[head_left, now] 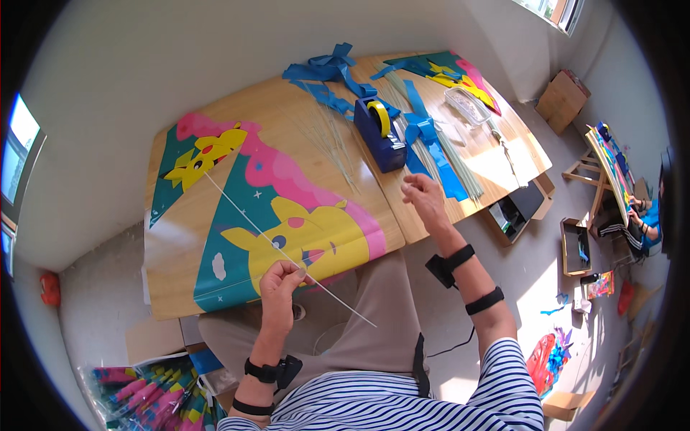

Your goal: Assembling a Pikachu-themed kite by folding plastic film, taping edges, and attaching structural rods.

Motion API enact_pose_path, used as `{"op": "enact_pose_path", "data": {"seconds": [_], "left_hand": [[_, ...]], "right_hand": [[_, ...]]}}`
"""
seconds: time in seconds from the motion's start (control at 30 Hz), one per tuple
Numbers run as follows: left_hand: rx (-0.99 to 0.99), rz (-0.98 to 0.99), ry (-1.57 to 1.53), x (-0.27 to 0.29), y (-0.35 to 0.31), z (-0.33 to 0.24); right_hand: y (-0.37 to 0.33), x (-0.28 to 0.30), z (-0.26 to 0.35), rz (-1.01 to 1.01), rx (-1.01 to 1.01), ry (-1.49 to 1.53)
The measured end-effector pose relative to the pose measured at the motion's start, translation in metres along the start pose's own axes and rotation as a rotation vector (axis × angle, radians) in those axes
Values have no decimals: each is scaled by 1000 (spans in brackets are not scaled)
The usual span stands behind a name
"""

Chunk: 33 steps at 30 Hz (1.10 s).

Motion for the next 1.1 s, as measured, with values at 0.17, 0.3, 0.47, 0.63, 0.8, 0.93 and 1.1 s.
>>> {"op": "enact_pose_path", "data": {"seconds": [0.17,0.3,0.47,0.63,0.8,0.93,1.1], "left_hand": [[43,2,24,2,-2,2],[61,-35,22,10,1,3],[80,-35,43,14,5,6],[73,-27,0,13,7,9],[77,-43,1,15,4,7],[70,-47,14,14,4,6],[39,-25,8,6,3,5]], "right_hand": [[91,6,-5,-124,-59,32],[117,0,-11,-63,-197,6],[128,-2,-10,-20,-164,-107],[134,-4,-12,26,-208,-192],[138,-6,-26,7,-218,-135],[139,-2,-30,-7,-166,-40],[111,5,-3,-55,-203,132]]}}
Point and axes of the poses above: each hand's wrist, its own y-axis towards the middle knuckle, its own x-axis out of the back of the hand, z = x × y, the point moved 5 cm from there along y, towards the middle knuckle, and after that the axes turned 13 degrees about x, right-handed, at the moved point
